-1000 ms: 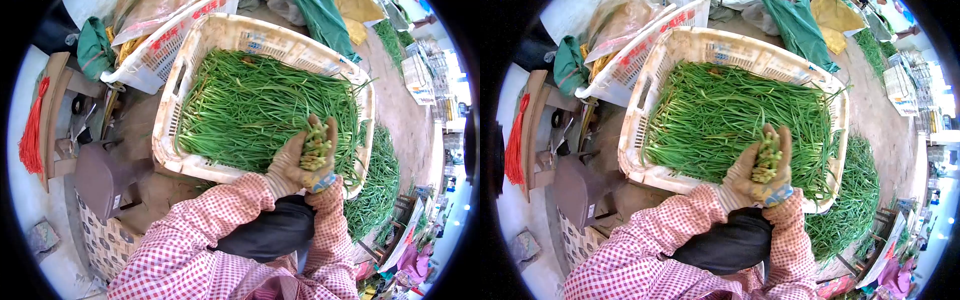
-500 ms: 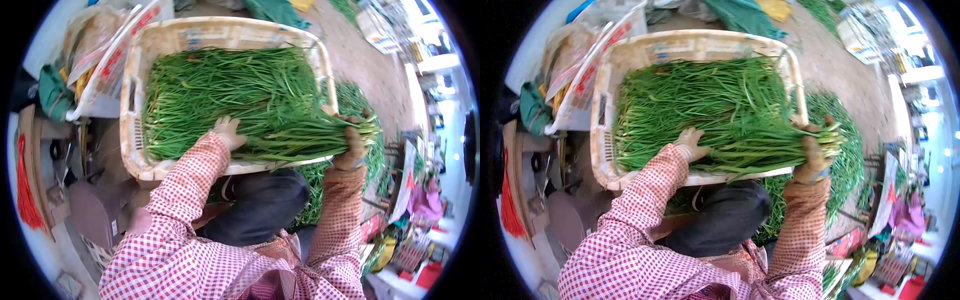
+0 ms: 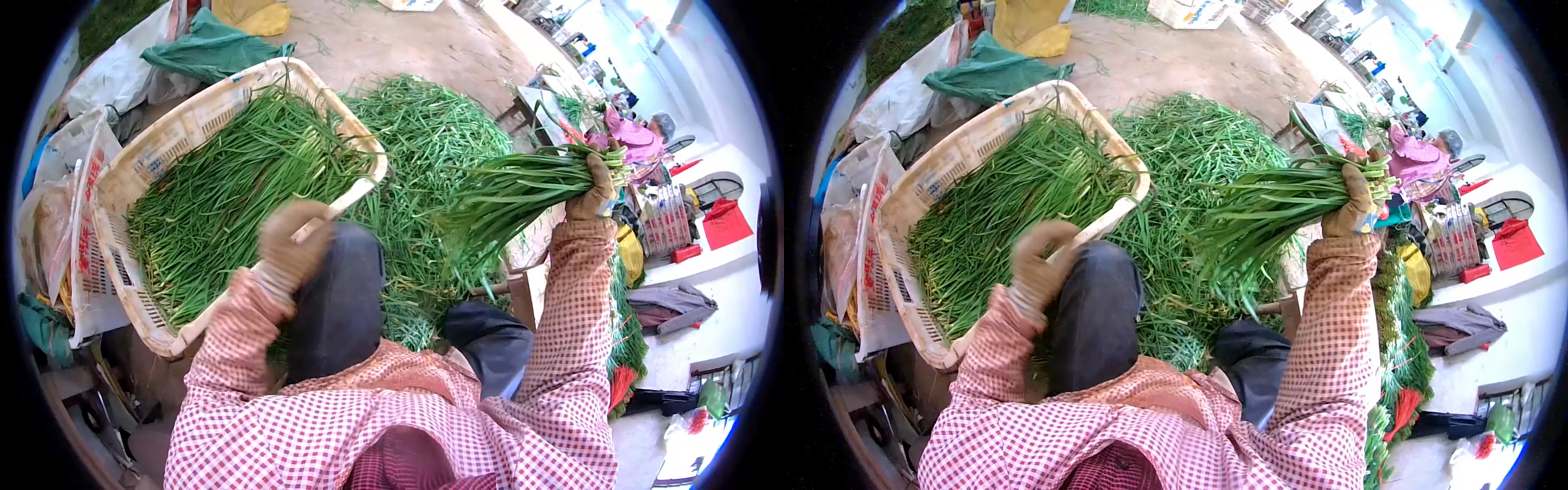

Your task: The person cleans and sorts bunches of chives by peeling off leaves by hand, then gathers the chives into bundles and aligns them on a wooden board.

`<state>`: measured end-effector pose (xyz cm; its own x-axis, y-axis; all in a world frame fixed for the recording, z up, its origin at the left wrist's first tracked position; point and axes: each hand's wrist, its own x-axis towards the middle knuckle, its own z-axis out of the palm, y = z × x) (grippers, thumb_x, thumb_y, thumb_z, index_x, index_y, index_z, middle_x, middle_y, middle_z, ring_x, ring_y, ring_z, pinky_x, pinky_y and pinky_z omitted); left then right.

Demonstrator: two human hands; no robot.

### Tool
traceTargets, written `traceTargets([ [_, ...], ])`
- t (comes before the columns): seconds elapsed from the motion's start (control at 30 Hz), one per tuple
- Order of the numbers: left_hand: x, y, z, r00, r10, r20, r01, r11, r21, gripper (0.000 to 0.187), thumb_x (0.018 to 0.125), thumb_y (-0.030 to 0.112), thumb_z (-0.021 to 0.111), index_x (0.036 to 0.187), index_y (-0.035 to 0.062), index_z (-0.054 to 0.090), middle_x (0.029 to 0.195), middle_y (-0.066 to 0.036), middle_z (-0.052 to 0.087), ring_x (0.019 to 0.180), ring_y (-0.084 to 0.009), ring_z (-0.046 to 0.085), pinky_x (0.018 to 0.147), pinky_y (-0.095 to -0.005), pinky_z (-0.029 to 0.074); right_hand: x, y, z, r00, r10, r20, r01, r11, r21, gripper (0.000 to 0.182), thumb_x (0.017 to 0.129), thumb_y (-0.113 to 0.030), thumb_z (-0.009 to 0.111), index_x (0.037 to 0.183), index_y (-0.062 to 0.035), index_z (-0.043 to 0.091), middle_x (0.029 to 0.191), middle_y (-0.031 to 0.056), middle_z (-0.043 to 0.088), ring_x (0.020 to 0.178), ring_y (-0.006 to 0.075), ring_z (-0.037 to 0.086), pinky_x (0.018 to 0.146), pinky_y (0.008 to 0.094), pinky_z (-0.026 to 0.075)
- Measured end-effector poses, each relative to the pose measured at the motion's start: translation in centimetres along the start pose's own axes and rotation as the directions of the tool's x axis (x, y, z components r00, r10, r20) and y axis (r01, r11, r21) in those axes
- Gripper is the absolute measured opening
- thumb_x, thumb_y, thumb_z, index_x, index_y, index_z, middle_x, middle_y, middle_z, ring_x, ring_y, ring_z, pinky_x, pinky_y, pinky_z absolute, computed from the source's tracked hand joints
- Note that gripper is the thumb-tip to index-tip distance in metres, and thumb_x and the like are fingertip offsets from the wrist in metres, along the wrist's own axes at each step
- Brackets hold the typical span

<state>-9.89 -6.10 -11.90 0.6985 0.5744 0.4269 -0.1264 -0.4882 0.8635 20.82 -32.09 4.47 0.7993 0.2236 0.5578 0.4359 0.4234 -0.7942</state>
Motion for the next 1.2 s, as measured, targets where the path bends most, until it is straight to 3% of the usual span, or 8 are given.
traceTargets([
  [0.07,-0.8,4.6,4.1,0.834,0.186,0.519,-0.007,0.945,-0.327,0.032,0.077,0.013,0.071,0.107,0.0019,0.065,0.105,-0.014,0.067,0.095,-0.0219,0.064,0.082,-0.0333,0.052,-0.8,-1.6,0.5,0.999,0.021,-0.035,-0.020,0.999,0.043,0.058,0.080,0.001,0.055,0.135,-0.0093,0.039,0.103,0.0108,0.061,0.089,0.0245,0.062,0.081,0.0381,0.054],
  [0.13,-2.1,7.2,9.5,0.519,0.262,0.814,0.569,0.605,-0.557,0.081,0.076,0.024,0.076,0.142,0.0046,0.032,0.140,-0.021,0.041,0.130,-0.0275,0.040,0.108,-0.0393,0.033,-1.5,-2.8,0.7,0.987,0.038,-0.159,-0.013,0.988,0.154,0.054,0.082,-0.001,0.056,0.133,-0.0106,0.041,0.102,0.0107,0.061,0.089,0.0244,0.063,0.081,0.0374,0.055],
  [0.2,-2.6,8.1,15.8,0.507,0.340,0.792,0.610,0.508,-0.608,0.096,0.077,0.045,0.072,0.147,0.0052,0.019,0.148,-0.022,0.027,0.137,-0.0310,0.028,0.111,-0.0407,0.027,-5.2,-5.6,4.1,0.934,0.047,-0.354,-0.032,0.998,0.048,0.046,0.084,-0.012,0.060,0.127,-0.0071,0.045,0.109,0.0124,0.060,0.094,0.0243,0.062,0.079,0.0364,0.056],
  [0.27,-2.8,8.5,19.9,0.640,0.232,0.733,0.767,-0.251,-0.591,0.099,0.076,0.062,0.065,0.145,0.0037,0.023,0.144,-0.019,0.032,0.134,-0.0306,0.032,0.110,-0.0463,0.029,-9.6,-6.8,6.1,0.896,0.090,-0.435,-0.084,0.996,0.034,0.043,0.087,-0.026,0.058,0.119,0.0007,0.050,0.112,0.0151,0.057,0.100,0.0245,0.060,0.078,0.0363,0.056],
  [0.37,-0.8,10.3,19.1,0.824,0.032,0.566,0.536,-0.368,-0.760,0.105,0.068,0.079,0.056,0.140,0.0055,0.033,0.138,-0.016,0.041,0.127,-0.0319,0.041,0.108,-0.0500,0.033,-16.4,-5.3,6.4,0.925,0.011,-0.379,0.020,0.997,0.078,0.055,0.085,-0.018,0.060,0.133,-0.0083,0.034,0.117,0.0142,0.054,0.105,0.0224,0.057,0.082,0.0364,0.054],
  [0.7,0.0,5.0,18.2,0.858,0.001,0.513,0.487,-0.315,-0.815,0.078,0.076,0.061,0.064,0.127,0.0033,0.049,0.118,-0.014,0.057,0.103,-0.0239,0.057,0.091,-0.0386,0.051,-25.9,-1.8,-5.6,0.752,0.371,0.545,-0.490,0.868,0.085,0.097,0.058,-0.022,0.090,0.137,-0.0090,0.037,0.132,0.0100,0.049,0.125,0.0243,0.045,0.106,0.0406,0.034],
  [0.87,0.0,7.3,18.3,0.843,-0.110,0.527,0.506,-0.175,-0.845,0.065,0.080,0.040,0.071,0.126,0.0009,0.048,0.117,-0.015,0.057,0.095,-0.0242,0.061,0.086,-0.0369,0.054,-24.2,-0.7,-10.9,0.570,0.754,0.327,-0.775,0.625,-0.090,0.124,0.054,-0.058,0.084,0.148,-0.0150,0.015,0.141,0.0189,0.037,0.130,0.0364,0.036,0.104,0.0507,0.033],
  [1.2,-0.7,7.9,19.4,0.796,-0.264,0.545,0.602,0.247,-0.759,0.031,0.077,0.009,0.074,0.104,0.0019,0.063,0.094,-0.006,0.065,0.076,-0.0160,0.061,0.059,-0.0275,0.052,-22.2,4.1,-1.3,0.976,0.180,0.122,-0.041,0.703,-0.710,0.095,0.069,-0.056,0.075,0.136,0.0008,0.040,0.118,0.0232,0.054,0.111,0.0359,0.052,0.092,0.0426,0.042],
])
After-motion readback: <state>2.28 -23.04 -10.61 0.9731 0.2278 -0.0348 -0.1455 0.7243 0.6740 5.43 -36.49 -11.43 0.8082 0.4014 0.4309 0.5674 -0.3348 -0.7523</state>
